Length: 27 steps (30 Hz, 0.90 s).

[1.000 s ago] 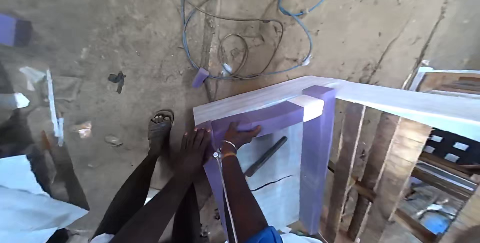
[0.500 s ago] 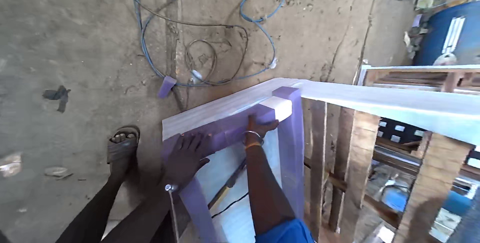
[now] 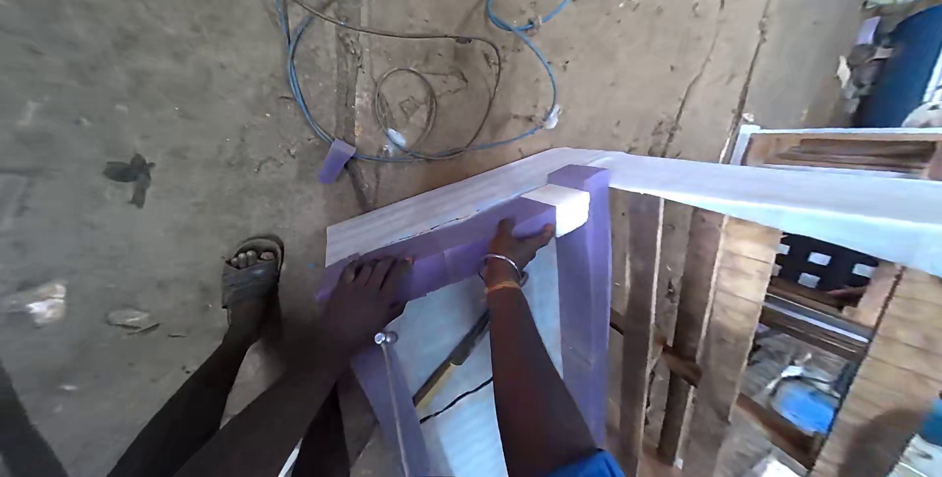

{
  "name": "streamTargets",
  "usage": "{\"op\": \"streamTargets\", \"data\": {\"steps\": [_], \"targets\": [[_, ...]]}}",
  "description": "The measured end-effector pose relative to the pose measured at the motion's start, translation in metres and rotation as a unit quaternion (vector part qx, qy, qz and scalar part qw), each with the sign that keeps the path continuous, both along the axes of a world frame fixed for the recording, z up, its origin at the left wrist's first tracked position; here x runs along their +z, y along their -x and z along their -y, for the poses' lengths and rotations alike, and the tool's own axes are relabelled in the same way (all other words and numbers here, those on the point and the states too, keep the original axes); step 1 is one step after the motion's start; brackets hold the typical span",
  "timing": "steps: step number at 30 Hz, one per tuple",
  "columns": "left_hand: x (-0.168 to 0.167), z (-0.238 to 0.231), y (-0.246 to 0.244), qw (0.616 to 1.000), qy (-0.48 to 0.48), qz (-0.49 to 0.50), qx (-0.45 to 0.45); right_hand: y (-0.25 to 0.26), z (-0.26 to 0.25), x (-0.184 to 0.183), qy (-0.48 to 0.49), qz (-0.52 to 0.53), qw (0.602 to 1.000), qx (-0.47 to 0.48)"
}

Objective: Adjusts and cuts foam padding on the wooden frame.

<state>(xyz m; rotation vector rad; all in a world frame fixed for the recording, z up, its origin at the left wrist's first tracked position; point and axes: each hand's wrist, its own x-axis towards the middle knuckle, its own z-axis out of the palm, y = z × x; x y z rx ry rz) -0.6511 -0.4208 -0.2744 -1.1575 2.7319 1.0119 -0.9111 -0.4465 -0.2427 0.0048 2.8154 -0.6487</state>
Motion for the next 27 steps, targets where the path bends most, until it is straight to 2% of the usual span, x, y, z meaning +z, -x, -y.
{"op": "streamTargets", "data": {"steps": [10,18,21,24,27], "targets": [[0.001,-0.005,0.007,0.999,0.016,0.014,0.04,-0.002,0.015,-0.009,-0.003,-0.012,0.998,-0.058],[-0.002,-0.01,0.018,0.996,0.046,0.038,0.059,0.007,0.015,-0.031,-0.088,-0.022,0.994,-0.066],[0.004,-0.006,0.018,0.998,0.017,0.041,0.045,0.008,0.005,-0.024,-0.072,0.034,0.996,-0.036],[0.011,0.0,0.016,0.999,-0.003,0.038,0.026,0.01,-0.016,-0.002,-0.025,0.061,0.997,0.041],[0.01,0.001,0.013,0.999,0.028,0.031,0.018,0.019,-0.021,0.02,-0.054,0.005,0.989,0.139]]}}
